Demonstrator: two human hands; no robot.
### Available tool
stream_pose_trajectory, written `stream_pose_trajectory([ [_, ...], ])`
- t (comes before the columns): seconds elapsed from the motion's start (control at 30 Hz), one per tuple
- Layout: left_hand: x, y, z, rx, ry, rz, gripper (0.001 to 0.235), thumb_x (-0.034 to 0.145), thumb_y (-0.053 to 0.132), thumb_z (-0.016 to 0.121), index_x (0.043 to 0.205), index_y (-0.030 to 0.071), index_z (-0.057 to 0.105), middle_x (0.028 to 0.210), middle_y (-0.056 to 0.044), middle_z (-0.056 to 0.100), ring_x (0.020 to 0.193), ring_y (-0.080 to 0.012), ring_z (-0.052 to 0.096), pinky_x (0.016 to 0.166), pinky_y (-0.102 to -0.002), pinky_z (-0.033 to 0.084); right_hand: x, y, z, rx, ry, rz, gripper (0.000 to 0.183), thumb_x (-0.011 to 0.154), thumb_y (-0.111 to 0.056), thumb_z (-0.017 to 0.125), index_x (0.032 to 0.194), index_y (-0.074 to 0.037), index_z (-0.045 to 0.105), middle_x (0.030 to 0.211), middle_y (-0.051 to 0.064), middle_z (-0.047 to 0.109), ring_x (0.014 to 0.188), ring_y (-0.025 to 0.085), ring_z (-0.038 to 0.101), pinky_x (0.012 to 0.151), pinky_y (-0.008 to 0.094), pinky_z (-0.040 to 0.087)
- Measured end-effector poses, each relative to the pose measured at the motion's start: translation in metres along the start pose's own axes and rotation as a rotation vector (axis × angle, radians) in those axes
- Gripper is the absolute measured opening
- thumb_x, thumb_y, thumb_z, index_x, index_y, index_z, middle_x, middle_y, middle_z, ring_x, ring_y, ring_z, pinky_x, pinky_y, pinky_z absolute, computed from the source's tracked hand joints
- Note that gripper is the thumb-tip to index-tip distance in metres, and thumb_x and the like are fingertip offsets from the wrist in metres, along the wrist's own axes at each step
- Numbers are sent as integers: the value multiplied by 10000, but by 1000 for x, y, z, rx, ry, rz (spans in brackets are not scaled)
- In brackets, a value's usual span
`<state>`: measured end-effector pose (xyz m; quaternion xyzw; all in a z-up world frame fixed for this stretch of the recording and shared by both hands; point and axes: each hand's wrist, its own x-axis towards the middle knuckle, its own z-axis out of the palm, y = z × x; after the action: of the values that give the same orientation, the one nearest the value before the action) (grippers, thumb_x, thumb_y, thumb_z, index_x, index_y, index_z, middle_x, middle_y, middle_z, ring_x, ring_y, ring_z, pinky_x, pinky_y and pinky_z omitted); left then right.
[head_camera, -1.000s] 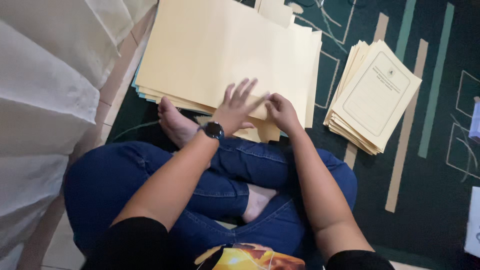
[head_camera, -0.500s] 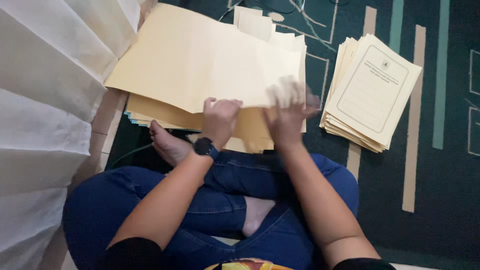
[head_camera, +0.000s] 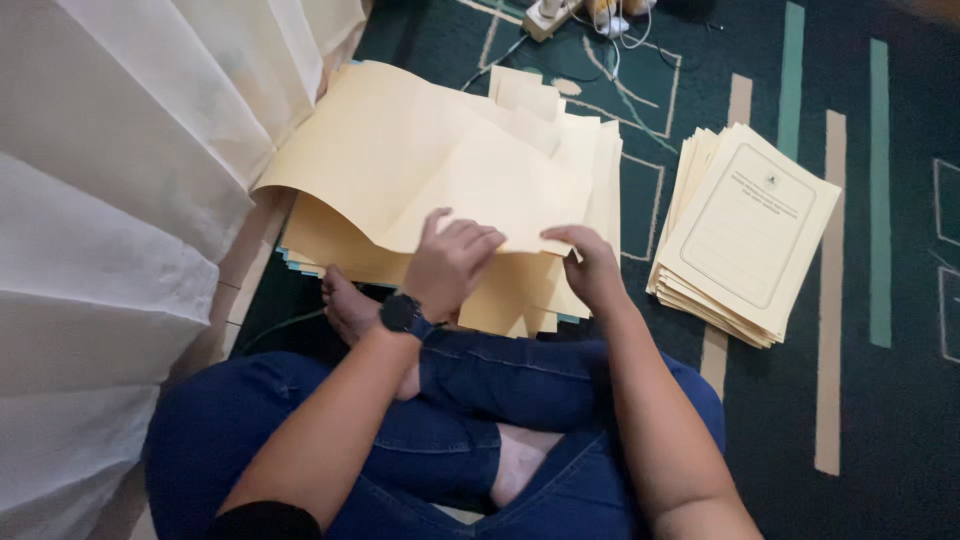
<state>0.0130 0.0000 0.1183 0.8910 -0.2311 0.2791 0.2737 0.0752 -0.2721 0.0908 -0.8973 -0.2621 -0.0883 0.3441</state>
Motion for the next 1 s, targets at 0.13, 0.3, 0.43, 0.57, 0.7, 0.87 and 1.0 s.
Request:
stream_pose_trajectory([
  [0.13, 12, 45, -5, -3, 94, 96, 192, 1003, 163, 606, 1183, 146, 670, 931, -20, 672, 896, -214, 687, 911, -445, 532, -1, -44, -27, 129, -34, 16, 460, 856, 107, 672, 1052, -290, 800, 1061, -104, 791, 1108, 177, 727, 1038, 385, 522],
  [0.3, 17, 63, -15, -450, 323, -11, 127, 974, 126, 689, 988, 202, 790, 912, 30, 768, 777, -236, 718, 711, -366, 575, -6, 83, -67, -149, 104, -123, 521, 685, 101, 626, 1093, -181, 785, 1129, 48, 762, 1362, 327, 600, 1190, 426, 283],
  [0.43, 43, 53, -73, -825, 315, -218, 200, 888, -11, 767, 885, 183, 818, 887, 6, 806, 856, -238, 790, 824, -353, 608, -11, 73, -99, 91, 430, 604, 1076, 989, -170, 800, 1664, -369, -14, 1691, 286, 241, 1504, 548, 301, 1244, 631, 264],
  [0.57, 22, -2, -64, -966, 330, -558, 66, 957, 13, 728, 1006, 57, 740, 915, -124, 772, 877, -197, 726, 800, -394, 605, 7, 37, -78, 901, 273, 310, 634, 940, -6, 648, 1517, -137, 418, 1458, 72, 499, 1384, 285, 483, 1203, 480, 331],
  [0.7, 27, -39, -65, -808, 498, -823, 67, 1003, 139, 737, 982, 89, 697, 836, -39, 745, 737, -88, 676, 680, -259, 581, 0, 65, -44, 808, 236, 478, 347, 1010, -79, 667, 1355, -85, 632, 1215, 105, 693, 1144, 260, 677, 1098, 433, 461],
  [0.87, -15, -173, 60, -601, 432, -1034, 406, 972, 153, 783, 1236, -83, 586, 1156, -249, 628, 1117, -303, 516, 970, -434, 447, -5, 122, 18, 384, 195, 566, 381, 973, -198, 711, 1314, -51, 625, 1011, 111, 696, 894, 255, 677, 822, 432, 531],
  [1.0, -48, -229, 145, -3, 189, -1252, 987, 836, 157, 861, 1576, 182, 208, 1228, -121, 696, 1240, -313, 667, 1113, -495, 522, 6, 77, 47, -356, 31, 587, 567, 973, -208, 684, 1478, -3, 526, 1277, 188, 536, 1154, 392, 611, 986, 516, 520],
])
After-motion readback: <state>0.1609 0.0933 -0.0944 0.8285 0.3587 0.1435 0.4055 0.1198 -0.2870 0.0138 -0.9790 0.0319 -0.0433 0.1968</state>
